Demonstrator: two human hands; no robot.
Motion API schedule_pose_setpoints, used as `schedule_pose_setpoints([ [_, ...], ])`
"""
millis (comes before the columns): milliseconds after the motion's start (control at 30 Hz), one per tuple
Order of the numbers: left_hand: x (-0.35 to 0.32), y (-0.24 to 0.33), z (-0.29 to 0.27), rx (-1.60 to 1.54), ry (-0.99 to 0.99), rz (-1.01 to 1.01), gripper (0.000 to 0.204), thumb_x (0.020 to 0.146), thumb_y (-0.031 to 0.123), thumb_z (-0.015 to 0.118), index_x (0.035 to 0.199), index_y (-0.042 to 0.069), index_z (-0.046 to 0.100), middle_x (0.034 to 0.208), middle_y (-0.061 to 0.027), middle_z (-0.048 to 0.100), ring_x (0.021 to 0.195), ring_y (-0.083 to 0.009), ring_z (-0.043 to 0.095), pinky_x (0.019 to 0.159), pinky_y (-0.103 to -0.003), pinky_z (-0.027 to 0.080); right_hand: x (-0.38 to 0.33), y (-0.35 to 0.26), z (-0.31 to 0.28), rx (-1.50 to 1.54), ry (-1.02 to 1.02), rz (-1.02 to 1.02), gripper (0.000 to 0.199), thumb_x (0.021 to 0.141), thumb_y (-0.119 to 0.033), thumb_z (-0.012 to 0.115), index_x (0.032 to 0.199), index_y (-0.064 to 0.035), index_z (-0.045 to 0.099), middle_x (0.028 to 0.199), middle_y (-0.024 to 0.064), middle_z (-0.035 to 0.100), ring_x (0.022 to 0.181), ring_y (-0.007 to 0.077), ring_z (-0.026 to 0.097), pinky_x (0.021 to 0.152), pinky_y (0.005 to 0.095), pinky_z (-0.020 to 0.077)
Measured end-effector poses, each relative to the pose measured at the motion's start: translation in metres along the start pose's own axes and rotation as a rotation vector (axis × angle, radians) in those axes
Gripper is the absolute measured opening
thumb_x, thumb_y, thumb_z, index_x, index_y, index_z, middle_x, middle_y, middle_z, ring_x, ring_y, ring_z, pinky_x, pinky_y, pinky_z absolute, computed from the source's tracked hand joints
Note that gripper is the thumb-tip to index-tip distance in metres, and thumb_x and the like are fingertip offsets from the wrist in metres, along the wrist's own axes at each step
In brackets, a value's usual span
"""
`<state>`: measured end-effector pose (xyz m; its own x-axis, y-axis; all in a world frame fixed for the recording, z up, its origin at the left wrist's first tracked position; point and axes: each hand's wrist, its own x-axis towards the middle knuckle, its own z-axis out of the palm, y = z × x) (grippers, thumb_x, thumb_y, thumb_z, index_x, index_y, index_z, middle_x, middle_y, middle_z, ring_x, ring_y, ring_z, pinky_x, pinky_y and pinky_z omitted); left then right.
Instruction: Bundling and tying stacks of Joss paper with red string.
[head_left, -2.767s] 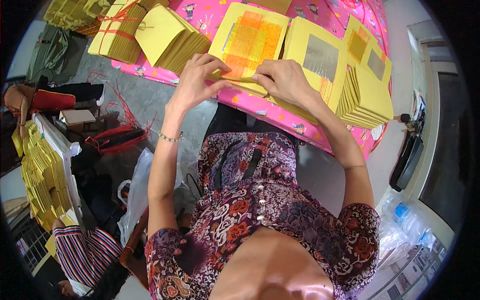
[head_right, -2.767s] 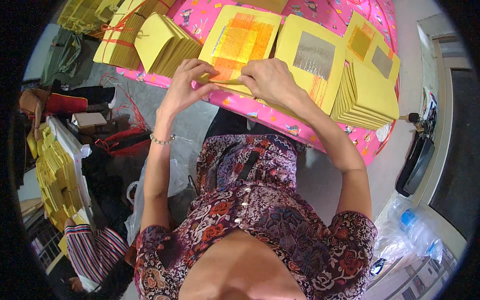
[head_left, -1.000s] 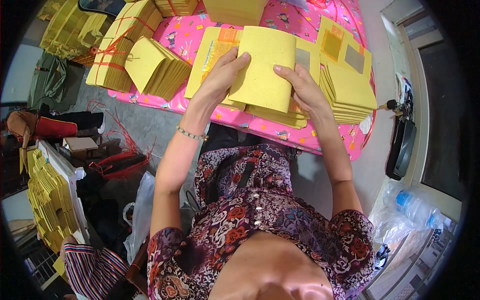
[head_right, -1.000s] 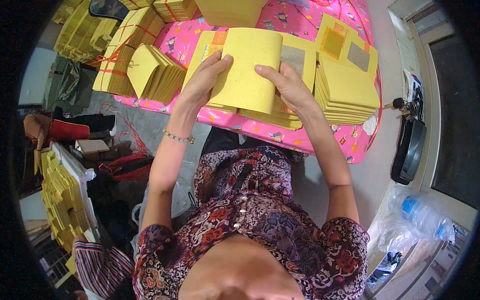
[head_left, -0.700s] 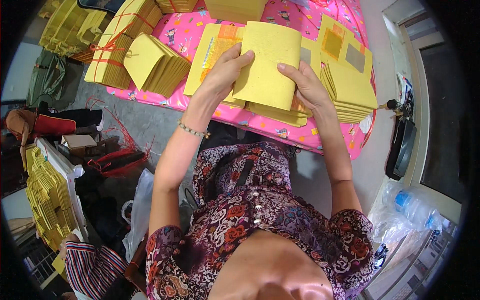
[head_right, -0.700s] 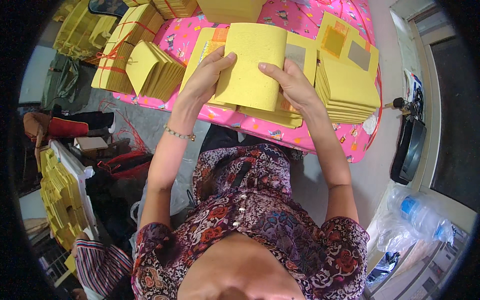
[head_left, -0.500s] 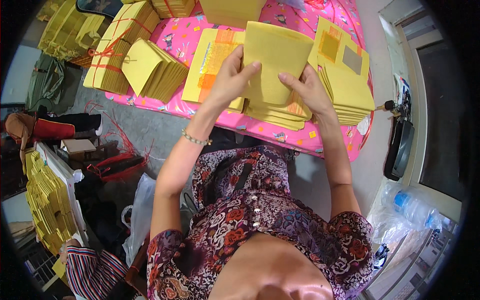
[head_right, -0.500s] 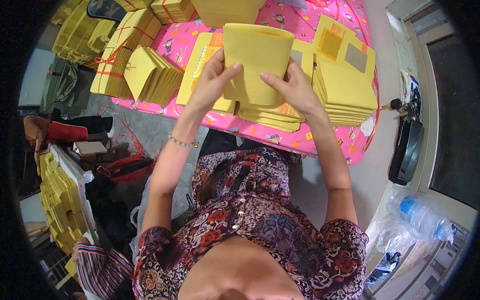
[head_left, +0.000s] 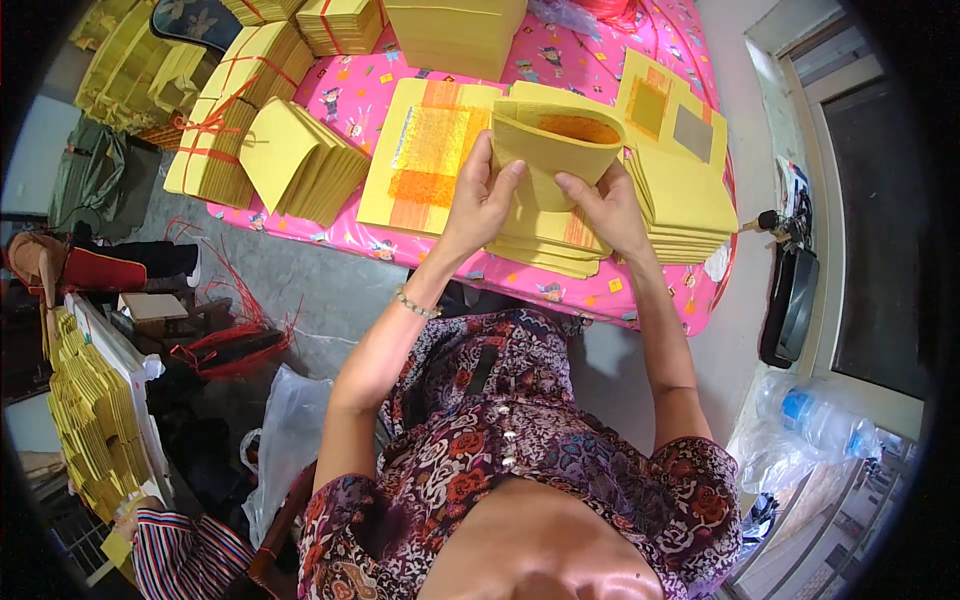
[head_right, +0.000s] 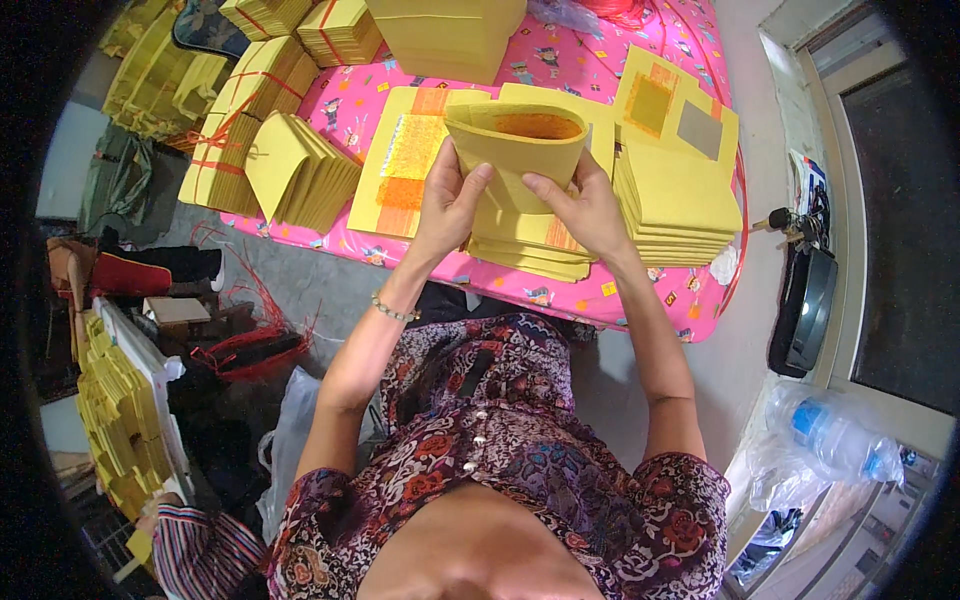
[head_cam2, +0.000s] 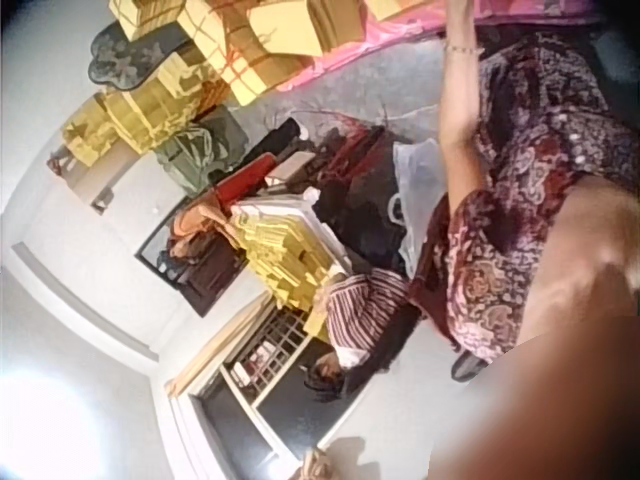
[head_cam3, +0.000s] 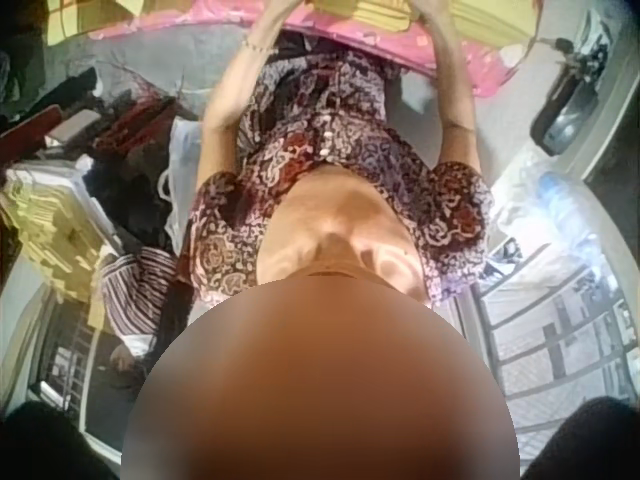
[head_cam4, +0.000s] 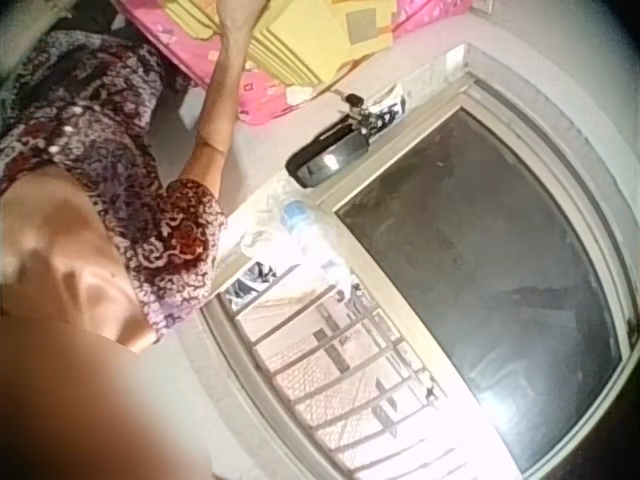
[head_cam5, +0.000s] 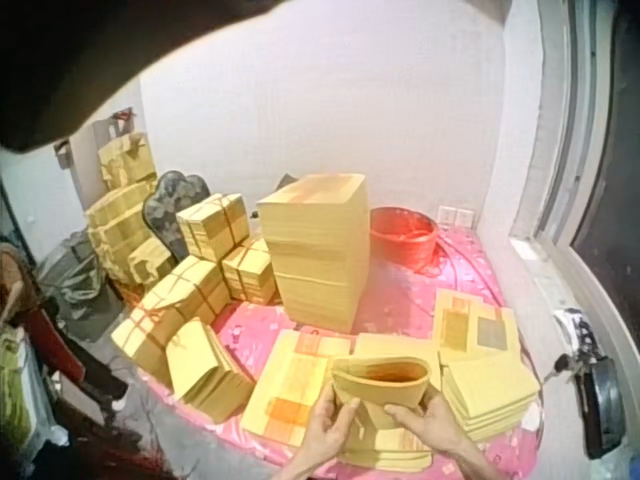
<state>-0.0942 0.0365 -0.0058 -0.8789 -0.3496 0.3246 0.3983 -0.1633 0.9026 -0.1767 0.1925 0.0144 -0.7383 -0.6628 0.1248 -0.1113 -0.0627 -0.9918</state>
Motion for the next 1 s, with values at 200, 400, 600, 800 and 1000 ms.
schedule_pose_setpoints([
  [200,0.010,0.012,-0.008,0.042,-0.038,-0.122,0.036,0.089,0.001,0.051,0.123,-0.001,0.040,0.113,-0.0087,0.055,0.106,-0.0131,0.050,0.092,-0.028,0.040,0.010,-0.005,-0.001,-0.051,-0.011,0.045,0.045,0.084,-0.011,0.067,0.122,0.0014,0.047,0.114,0.0095,0.058,0.104,0.0157,0.055,0.090,0.0299,0.0446],
  [400,0.021,0.029,-0.010,-0.001,-0.068,-0.315,0.042,0.089,0.004,0.050,0.127,-0.002,0.035,0.119,-0.0125,0.052,0.108,-0.0167,0.052,0.094,-0.030,0.041,0.017,-0.015,0.005,0.024,0.026,0.088,0.042,0.084,-0.015,0.067,0.117,0.0041,0.048,0.111,0.0117,0.059,0.100,0.0148,0.057,0.086,0.0287,0.0467],
  [600,0.026,0.035,-0.008,-0.061,-0.032,-0.491,0.043,0.090,0.007,0.048,0.129,-0.003,0.034,0.121,-0.0157,0.052,0.108,-0.0204,0.053,0.091,-0.031,0.043,0.019,-0.007,0.004,0.089,0.003,0.214,0.042,0.086,-0.020,0.065,0.117,0.0046,0.050,0.107,0.0119,0.062,0.094,0.0150,0.060,0.083,0.0282,0.0483],
  [800,0.026,0.032,-0.010,-0.050,-0.018,-0.555,0.039,0.091,0.007,0.048,0.126,-0.004,0.037,0.118,-0.0159,0.054,0.105,-0.0209,0.055,0.089,-0.032,0.045,0.017,-0.005,0.008,0.162,0.024,0.271,0.041,0.086,-0.021,0.064,0.115,0.0049,0.052,0.106,0.0120,0.062,0.093,0.0147,0.061,0.081,0.0273,0.0492],
  [1000,0.025,0.030,-0.010,-0.052,-0.019,-0.576,0.036,0.092,0.011,0.050,0.124,-0.002,0.041,0.115,-0.0124,0.056,0.104,-0.0175,0.056,0.087,-0.030,0.046,0.017,-0.005,0.009,0.148,0.033,0.262,0.038,0.087,-0.019,0.063,0.114,0.0053,0.052,0.104,0.0116,0.063,0.091,0.0144,0.062,0.078,0.0272,0.0501],
])
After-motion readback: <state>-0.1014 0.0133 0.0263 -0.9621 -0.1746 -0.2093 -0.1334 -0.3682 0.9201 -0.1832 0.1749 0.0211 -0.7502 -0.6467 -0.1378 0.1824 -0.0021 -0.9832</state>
